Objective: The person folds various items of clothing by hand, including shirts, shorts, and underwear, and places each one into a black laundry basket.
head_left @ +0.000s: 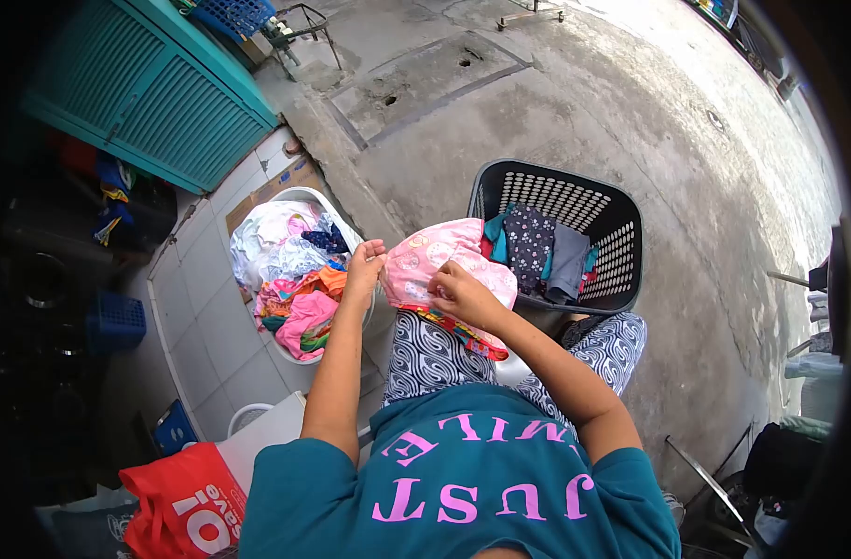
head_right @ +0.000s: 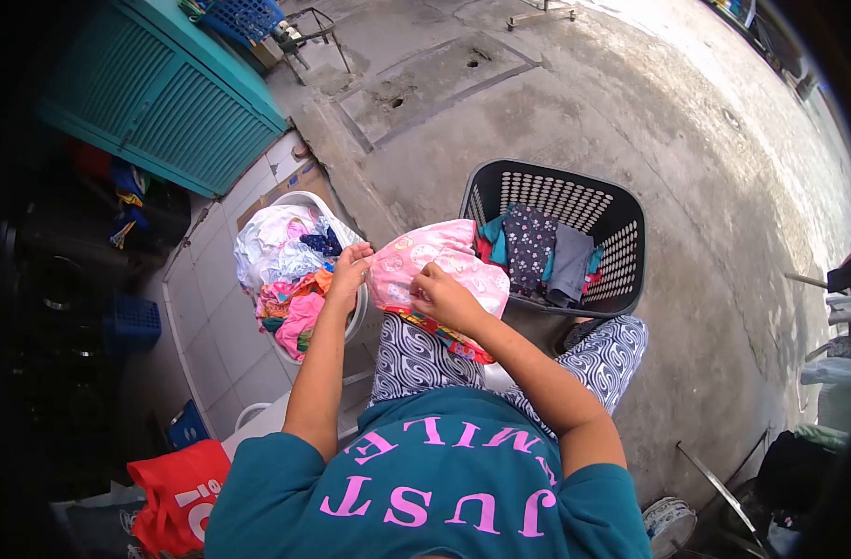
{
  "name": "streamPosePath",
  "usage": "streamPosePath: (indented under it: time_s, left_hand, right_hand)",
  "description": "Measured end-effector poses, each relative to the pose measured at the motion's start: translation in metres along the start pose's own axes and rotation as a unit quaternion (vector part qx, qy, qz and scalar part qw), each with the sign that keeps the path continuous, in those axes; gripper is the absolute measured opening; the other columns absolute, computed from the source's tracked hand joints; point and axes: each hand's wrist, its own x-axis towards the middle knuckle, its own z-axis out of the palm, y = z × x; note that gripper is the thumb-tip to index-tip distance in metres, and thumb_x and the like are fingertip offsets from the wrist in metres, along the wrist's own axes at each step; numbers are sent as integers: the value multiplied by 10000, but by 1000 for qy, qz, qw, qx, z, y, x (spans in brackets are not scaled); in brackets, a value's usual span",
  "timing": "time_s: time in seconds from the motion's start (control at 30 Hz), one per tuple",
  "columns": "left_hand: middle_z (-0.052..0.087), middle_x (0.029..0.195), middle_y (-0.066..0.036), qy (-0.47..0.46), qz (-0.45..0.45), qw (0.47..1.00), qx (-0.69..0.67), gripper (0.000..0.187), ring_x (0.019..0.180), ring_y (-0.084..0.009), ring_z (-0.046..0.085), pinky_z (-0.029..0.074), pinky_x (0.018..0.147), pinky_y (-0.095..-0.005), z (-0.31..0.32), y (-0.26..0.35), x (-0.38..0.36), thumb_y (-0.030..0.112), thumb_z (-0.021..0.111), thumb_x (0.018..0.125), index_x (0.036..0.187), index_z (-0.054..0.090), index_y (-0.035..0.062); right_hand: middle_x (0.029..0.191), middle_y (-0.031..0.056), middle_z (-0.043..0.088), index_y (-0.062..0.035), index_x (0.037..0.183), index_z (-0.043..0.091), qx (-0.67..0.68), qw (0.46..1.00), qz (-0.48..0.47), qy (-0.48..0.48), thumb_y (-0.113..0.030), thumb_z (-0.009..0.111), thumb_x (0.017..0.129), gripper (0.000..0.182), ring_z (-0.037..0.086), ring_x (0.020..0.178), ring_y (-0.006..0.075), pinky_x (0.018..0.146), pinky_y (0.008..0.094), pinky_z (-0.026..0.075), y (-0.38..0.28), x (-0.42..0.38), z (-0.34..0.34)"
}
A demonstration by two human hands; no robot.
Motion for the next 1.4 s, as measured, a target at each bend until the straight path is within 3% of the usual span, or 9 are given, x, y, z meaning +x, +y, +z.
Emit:
streamPosePath:
  time_s: [0.1, 0.23, 0.4, 0.5, 0.7, 0.8, 0.9, 1.03, 1.4]
  left_hand:
    - [546, 994, -63, 96, 203, 969, 107, 230, 892, -120, 515, 428, 769, -260, 6, 10, -15, 19, 494, 827, 1057, 506, 19]
    - [589, 890, -77, 15, 264, 964, 17, 127, 734, -128, 559, 449, 679, -241, 31, 35, -66, -17, 491, 813, 927, 544, -4]
    - [572, 663, -75, -119, 546, 798, 226, 117, 574, -218, 574, 469, 541, -300, 62, 45, -125, -30, 551, 684, 775, 540, 43]
    - [567, 706, -60, -189, 532, 776, 281, 138, 639, -231, 565, 469, 602, -319, 80, 29, -134, 1, 570, 616, 735, 547, 67]
    - [542, 889, -80, -277, 501, 689, 444, 237, 873, -244, 530, 430, 771, -364, 76, 19, -118, 139, 642, 642, 853, 560, 69]
    - [530, 927, -84, -291, 486, 689, 452, 305, 909, -251, 517, 421, 792, -366, 68, 28, -116, 177, 665, 645, 908, 558, 65]
    - [533, 918, -81, -308, 463, 687, 467, 292, 913, -253, 513, 408, 814, -374, 66, 25, -113, 183, 652, 658, 910, 567, 62]
    - [531, 898, -89, -245, 511, 665, 487, 229, 923, -255, 496, 382, 841, -403, 73, 6, -117, 142, 604, 669, 879, 576, 54]
    - [527, 903, -96, -207, 498, 673, 507, 188, 914, -264, 501, 400, 807, -367, 77, 2, -125, 122, 515, 705, 868, 564, 41]
  right_hand:
    - [975, 135, 483, -44, 972, 513, -24, 994, -46, 94, -112, 632, 705, 300, 532, 913, 292, 729, 360, 467, -7, -10, 10]
    - [949, 119, 458, -46, 952, 497, -113, 982, -96, 115, -108, 642, 663, 329, 508, 917, 280, 710, 340, 481, -12, -17, 14]
    - [846, 86, 483, -58, 846, 508, -229, 959, -157, 60, -171, 628, 676, 237, 504, 846, 246, 631, 331, 487, -4, -7, 16]
    - [858, 105, 540, -30, 844, 552, -206, 970, -127, 16, -175, 599, 705, 206, 535, 851, 280, 643, 343, 488, 8, 6, 7]
    - [836, 28, 587, -11, 919, 567, 191, 976, 90, -51, -136, 471, 818, 186, 544, 767, 147, 728, 252, 426, 23, 19, -16]
    - [844, 7, 577, -97, 885, 567, 421, 882, 194, -82, -191, 449, 844, 157, 519, 761, 89, 708, 224, 415, 25, 15, -21]
    - [815, 29, 585, -55, 886, 569, 383, 902, 187, -70, -195, 495, 816, 173, 537, 734, 118, 662, 249, 440, 17, 16, -21]
    - [872, 96, 547, -17, 976, 532, 27, 995, -2, -94, -133, 661, 705, 322, 539, 821, 212, 746, 311, 442, 10, 15, -6]
    - [864, 140, 582, -33, 929, 553, -81, 995, -63, 7, -7, 567, 673, 258, 582, 822, 289, 728, 345, 466, 14, 14, 7]
